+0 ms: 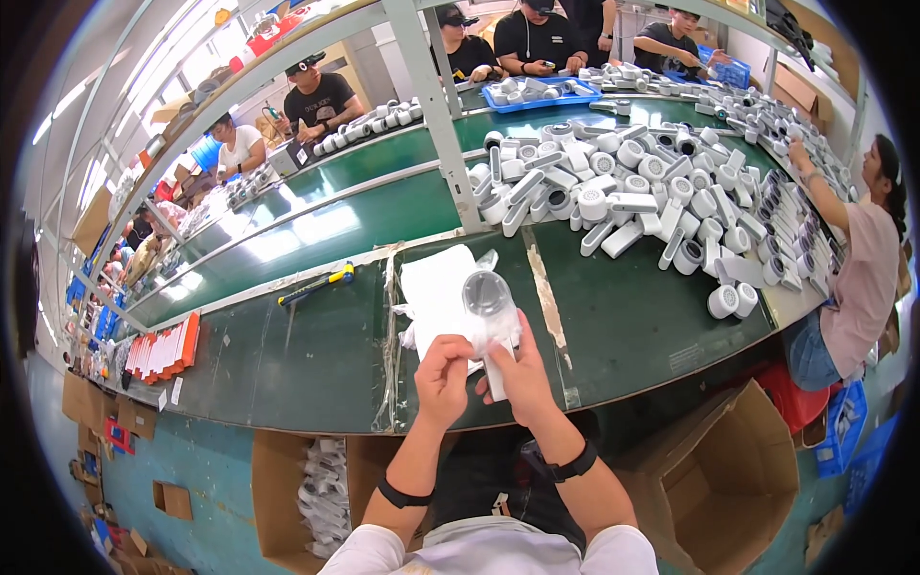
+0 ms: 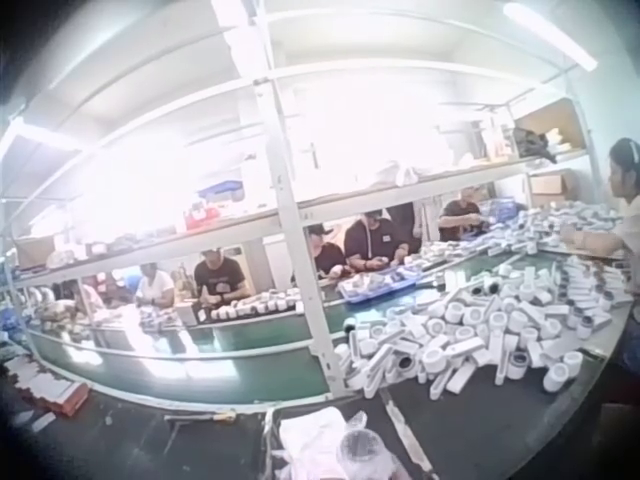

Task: Packaging white electronic camera housings into plastic bags at an assembly line.

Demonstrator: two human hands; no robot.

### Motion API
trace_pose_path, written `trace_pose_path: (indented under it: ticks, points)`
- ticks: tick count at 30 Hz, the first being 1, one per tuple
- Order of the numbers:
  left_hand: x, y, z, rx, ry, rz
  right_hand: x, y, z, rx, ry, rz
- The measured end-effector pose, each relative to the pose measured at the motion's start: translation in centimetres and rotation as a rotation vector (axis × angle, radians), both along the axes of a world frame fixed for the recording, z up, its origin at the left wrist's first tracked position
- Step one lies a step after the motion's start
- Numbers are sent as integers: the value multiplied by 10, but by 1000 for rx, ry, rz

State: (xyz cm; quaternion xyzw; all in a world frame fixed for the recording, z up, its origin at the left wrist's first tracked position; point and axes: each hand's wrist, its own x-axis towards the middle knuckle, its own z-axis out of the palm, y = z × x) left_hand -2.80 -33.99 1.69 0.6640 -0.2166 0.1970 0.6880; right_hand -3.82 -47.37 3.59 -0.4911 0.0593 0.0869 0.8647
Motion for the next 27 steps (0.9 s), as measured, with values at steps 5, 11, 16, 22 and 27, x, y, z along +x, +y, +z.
trace_pose_path:
  ticks: [5, 11, 16, 22, 27]
  points:
    - [-19, 0, 4, 227, -106, -113, 14, 6, -29, -150, -200, -267]
    - [-19, 7, -5, 54, 9, -228, 4, 1, -18, -175, -153, -245]
    - [-13, -1, -9, -497, 413, -133, 8, 29, -37, -252, -348, -279]
    - [-18, 8, -58, -489, 739, -297, -16, 55, -23, -628, -304, -456]
    - [-35, 1, 2, -737, 804, -274, -5, 21, -51, -826, -506, -535]
